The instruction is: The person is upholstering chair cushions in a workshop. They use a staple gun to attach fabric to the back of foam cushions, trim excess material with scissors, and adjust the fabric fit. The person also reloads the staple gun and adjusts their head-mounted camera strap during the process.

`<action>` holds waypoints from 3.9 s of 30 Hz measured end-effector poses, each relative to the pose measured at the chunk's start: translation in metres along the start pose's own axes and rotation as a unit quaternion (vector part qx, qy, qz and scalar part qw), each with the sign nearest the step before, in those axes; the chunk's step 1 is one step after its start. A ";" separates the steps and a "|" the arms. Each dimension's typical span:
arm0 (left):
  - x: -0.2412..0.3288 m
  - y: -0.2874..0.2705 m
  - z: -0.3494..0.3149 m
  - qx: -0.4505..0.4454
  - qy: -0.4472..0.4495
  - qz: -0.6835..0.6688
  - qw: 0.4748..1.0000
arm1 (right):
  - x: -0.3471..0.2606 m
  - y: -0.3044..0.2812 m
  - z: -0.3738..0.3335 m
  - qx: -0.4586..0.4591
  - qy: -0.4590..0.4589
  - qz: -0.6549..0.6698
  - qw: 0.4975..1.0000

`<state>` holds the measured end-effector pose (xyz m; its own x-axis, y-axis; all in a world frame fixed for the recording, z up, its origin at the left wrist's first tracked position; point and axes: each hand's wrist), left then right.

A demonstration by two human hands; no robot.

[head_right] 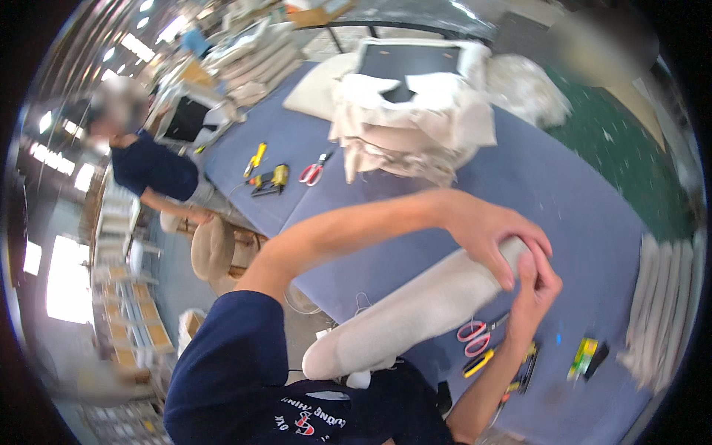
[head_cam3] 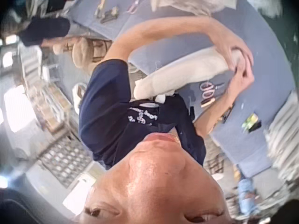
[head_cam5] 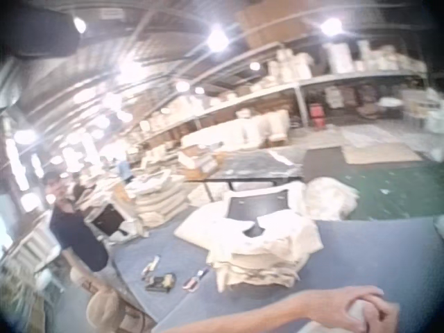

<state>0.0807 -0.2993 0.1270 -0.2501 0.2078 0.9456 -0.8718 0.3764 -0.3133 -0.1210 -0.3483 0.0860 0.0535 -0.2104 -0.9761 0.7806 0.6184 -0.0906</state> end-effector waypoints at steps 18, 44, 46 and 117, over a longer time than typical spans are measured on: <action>-0.004 0.032 0.018 0.076 -0.025 -0.164 0.983 | 0.042 -0.028 -0.028 0.090 0.076 0.116 0.986; 0.049 0.086 -0.030 0.218 -0.095 0.105 0.966 | 0.226 -0.266 -0.168 -0.077 0.257 -0.526 0.807; 0.051 0.091 -0.033 0.224 -0.137 0.101 0.960 | 0.146 -0.235 -0.145 -0.034 0.255 -0.366 0.894; 0.122 0.220 -0.242 0.383 -0.248 0.097 0.885 | 0.237 -0.198 -0.224 0.058 0.300 -0.569 0.763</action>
<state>-0.0398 0.0273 0.1528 -0.4143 -0.2916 0.8621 -0.7750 -0.3836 -0.5022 -0.4023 -0.3514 -0.1716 -0.9683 -0.1549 -0.1959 0.1604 0.2158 -0.9632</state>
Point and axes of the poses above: each hand's wrist, its own z-axis towards the middle knuckle, its own y-axis out of the palm, x = y × z, and after that the axes turned 8 degrees about -z, right-handed
